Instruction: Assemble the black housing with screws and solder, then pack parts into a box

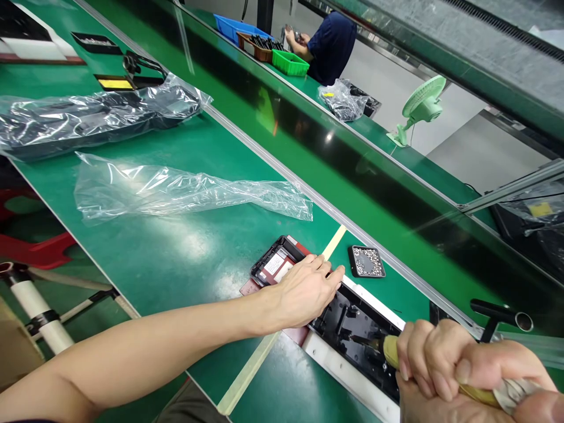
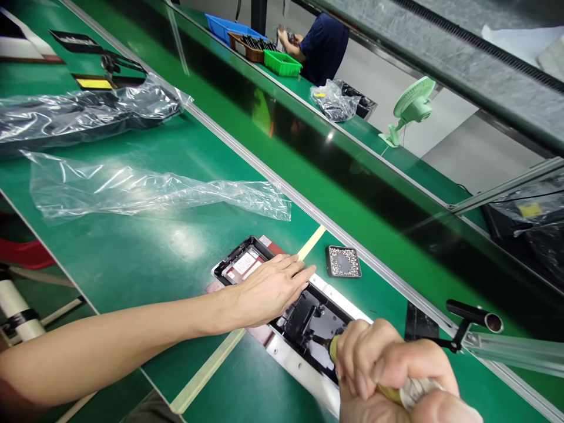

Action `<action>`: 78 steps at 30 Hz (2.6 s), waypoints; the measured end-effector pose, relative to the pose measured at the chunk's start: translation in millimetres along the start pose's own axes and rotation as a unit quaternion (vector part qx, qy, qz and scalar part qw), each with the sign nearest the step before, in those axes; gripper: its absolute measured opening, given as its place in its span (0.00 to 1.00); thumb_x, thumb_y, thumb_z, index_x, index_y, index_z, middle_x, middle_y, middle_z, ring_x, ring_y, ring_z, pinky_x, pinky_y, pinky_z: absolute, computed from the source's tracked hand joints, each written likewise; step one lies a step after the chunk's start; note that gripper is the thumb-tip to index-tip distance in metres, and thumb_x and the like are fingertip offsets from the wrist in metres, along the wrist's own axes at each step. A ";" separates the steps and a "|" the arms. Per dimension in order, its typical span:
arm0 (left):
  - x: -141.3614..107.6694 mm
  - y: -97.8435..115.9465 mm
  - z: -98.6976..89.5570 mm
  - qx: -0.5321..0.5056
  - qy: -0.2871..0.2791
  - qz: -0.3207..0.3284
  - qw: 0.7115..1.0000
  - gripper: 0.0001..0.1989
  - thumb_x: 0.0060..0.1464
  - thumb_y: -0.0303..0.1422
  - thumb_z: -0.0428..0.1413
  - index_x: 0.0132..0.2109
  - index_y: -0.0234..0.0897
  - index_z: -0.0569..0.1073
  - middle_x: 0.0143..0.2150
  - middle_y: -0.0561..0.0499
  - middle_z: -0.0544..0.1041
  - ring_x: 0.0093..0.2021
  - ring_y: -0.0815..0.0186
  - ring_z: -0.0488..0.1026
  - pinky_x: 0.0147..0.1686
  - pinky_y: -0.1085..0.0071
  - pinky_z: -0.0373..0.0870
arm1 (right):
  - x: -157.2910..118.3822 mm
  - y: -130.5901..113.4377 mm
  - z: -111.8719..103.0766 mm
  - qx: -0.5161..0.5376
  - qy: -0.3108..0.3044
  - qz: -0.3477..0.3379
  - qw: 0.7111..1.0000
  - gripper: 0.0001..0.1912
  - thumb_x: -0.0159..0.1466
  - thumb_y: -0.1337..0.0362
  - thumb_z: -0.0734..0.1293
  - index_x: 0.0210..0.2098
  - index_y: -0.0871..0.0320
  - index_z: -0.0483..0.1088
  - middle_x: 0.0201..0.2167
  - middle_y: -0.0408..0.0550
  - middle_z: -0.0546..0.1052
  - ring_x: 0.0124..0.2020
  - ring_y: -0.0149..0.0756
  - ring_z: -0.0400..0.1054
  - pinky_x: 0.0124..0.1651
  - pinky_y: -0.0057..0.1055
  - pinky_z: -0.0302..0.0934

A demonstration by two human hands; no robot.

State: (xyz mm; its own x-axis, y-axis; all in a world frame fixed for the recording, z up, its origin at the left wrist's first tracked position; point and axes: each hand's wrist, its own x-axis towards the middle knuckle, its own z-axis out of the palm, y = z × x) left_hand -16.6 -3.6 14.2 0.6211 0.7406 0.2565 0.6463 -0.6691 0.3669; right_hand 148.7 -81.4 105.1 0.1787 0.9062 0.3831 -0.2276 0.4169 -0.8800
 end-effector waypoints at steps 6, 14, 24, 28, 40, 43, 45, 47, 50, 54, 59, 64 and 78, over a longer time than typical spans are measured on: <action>0.5 0.1 -1.0 0.002 -0.006 0.005 1.000 0.19 0.70 0.27 0.42 0.62 0.27 0.67 0.51 0.36 0.78 0.59 0.47 0.73 0.53 0.54 0.70 | -0.1 8.3 -6.7 -0.001 -0.003 -0.029 1.000 0.18 0.70 0.52 0.63 0.30 0.58 0.70 0.17 0.40 0.62 0.17 0.28 0.57 0.21 0.29 0.55; 0.5 -1.2 2.6 0.009 -0.003 0.008 1.000 0.19 0.70 0.27 0.43 0.64 0.27 0.65 0.52 0.35 0.78 0.58 0.46 0.73 0.52 0.54 0.70 | -1.7 5.0 -6.2 -0.007 -0.020 -0.019 1.000 0.20 0.72 0.51 0.61 0.30 0.58 0.69 0.18 0.40 0.63 0.17 0.29 0.59 0.21 0.31 0.58; 0.3 -0.1 3.2 0.013 -0.003 0.006 1.000 0.19 0.70 0.28 0.44 0.64 0.28 0.66 0.50 0.37 0.78 0.57 0.47 0.73 0.53 0.55 0.69 | 3.0 0.6 -9.1 -0.006 -0.078 -0.019 0.997 0.24 0.75 0.53 0.54 0.33 0.59 0.71 0.19 0.41 0.65 0.19 0.29 0.62 0.23 0.31 0.61; -0.4 -0.2 3.6 0.016 0.004 0.006 1.000 0.19 0.70 0.28 0.43 0.64 0.28 0.65 0.51 0.37 0.78 0.58 0.48 0.73 0.54 0.55 0.69 | 3.3 1.7 -9.3 -0.005 -0.085 -0.015 0.996 0.25 0.75 0.53 0.52 0.33 0.59 0.71 0.19 0.41 0.66 0.20 0.29 0.63 0.24 0.31 0.62; -0.6 -0.6 3.1 0.007 0.007 0.004 1.000 0.19 0.72 0.31 0.42 0.63 0.28 0.66 0.51 0.36 0.78 0.59 0.47 0.73 0.53 0.54 0.70 | 1.5 3.3 -2.0 -0.017 -0.044 -0.026 0.999 0.22 0.74 0.51 0.57 0.31 0.58 0.70 0.18 0.39 0.63 0.17 0.28 0.59 0.23 0.30 0.57; -0.7 -0.8 3.7 0.007 0.008 0.005 1.000 0.19 0.72 0.31 0.42 0.63 0.28 0.65 0.52 0.36 0.78 0.59 0.47 0.72 0.53 0.54 0.70 | -1.9 4.5 -2.1 -0.017 -0.012 -0.018 1.000 0.21 0.72 0.50 0.61 0.30 0.57 0.69 0.18 0.39 0.61 0.17 0.28 0.58 0.23 0.31 0.56; -0.6 -0.8 3.7 0.007 0.006 0.006 1.000 0.19 0.72 0.31 0.42 0.63 0.28 0.65 0.52 0.35 0.78 0.59 0.47 0.72 0.53 0.54 0.70 | -3.2 4.8 -4.2 -0.014 -0.006 -0.015 1.000 0.20 0.71 0.50 0.62 0.30 0.57 0.69 0.18 0.38 0.60 0.17 0.27 0.57 0.23 0.31 0.56; -0.2 -0.6 3.4 0.009 0.006 0.005 1.000 0.19 0.72 0.31 0.42 0.63 0.28 0.65 0.52 0.35 0.78 0.59 0.47 0.73 0.53 0.54 0.70 | -3.5 4.9 -6.8 -0.014 -0.010 -0.007 1.000 0.21 0.71 0.49 0.62 0.29 0.57 0.68 0.18 0.38 0.60 0.17 0.28 0.57 0.23 0.31 0.56; 0.3 -0.5 3.1 0.010 0.008 0.007 1.000 0.19 0.72 0.31 0.42 0.63 0.28 0.66 0.52 0.35 0.78 0.59 0.47 0.73 0.52 0.54 0.70 | -2.7 4.2 -8.7 -0.012 -0.019 -0.003 1.000 0.21 0.71 0.49 0.62 0.29 0.57 0.68 0.18 0.38 0.61 0.17 0.28 0.57 0.23 0.32 0.57; -0.3 -0.8 3.1 0.008 0.008 0.007 1.000 0.19 0.72 0.31 0.42 0.63 0.28 0.66 0.52 0.36 0.78 0.58 0.47 0.73 0.52 0.54 0.70 | 0.0 2.2 -6.1 -0.007 -0.039 -0.021 0.999 0.22 0.73 0.51 0.57 0.31 0.58 0.70 0.18 0.39 0.62 0.18 0.27 0.59 0.23 0.31 0.58; -0.7 -0.7 3.2 0.010 0.012 0.005 1.000 0.19 0.72 0.31 0.42 0.63 0.28 0.66 0.52 0.36 0.78 0.58 0.47 0.73 0.53 0.54 0.70 | 4.7 1.3 -4.0 -0.022 -0.082 -0.027 0.996 0.23 0.74 0.51 0.56 0.32 0.58 0.71 0.17 0.40 0.64 0.17 0.28 0.60 0.22 0.30 0.59; -0.4 -1.0 4.8 0.013 0.015 0.008 1.000 0.19 0.71 0.32 0.43 0.63 0.28 0.65 0.52 0.35 0.78 0.59 0.47 0.73 0.53 0.54 0.70 | 1.9 2.4 -3.2 -0.018 -0.039 -0.029 0.999 0.22 0.73 0.49 0.59 0.31 0.57 0.70 0.17 0.39 0.63 0.17 0.28 0.58 0.21 0.30 0.57; 0.5 0.0 -1.4 -0.011 0.004 -0.001 1.000 0.36 0.70 0.54 0.43 0.65 0.26 0.66 0.51 0.33 0.79 0.61 0.43 0.72 0.54 0.52 0.70 | -0.6 3.7 -3.6 -0.017 -0.013 -0.011 1.000 0.21 0.71 0.48 0.63 0.29 0.57 0.67 0.17 0.38 0.60 0.17 0.27 0.56 0.22 0.30 0.57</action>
State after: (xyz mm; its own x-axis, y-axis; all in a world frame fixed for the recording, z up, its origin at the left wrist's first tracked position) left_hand -16.8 -3.2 15.5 0.6160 0.7424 0.2636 0.6375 -0.6663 0.3868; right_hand 151.2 -80.6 100.6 0.1581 0.8990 0.4085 -0.1916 0.4337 -0.8804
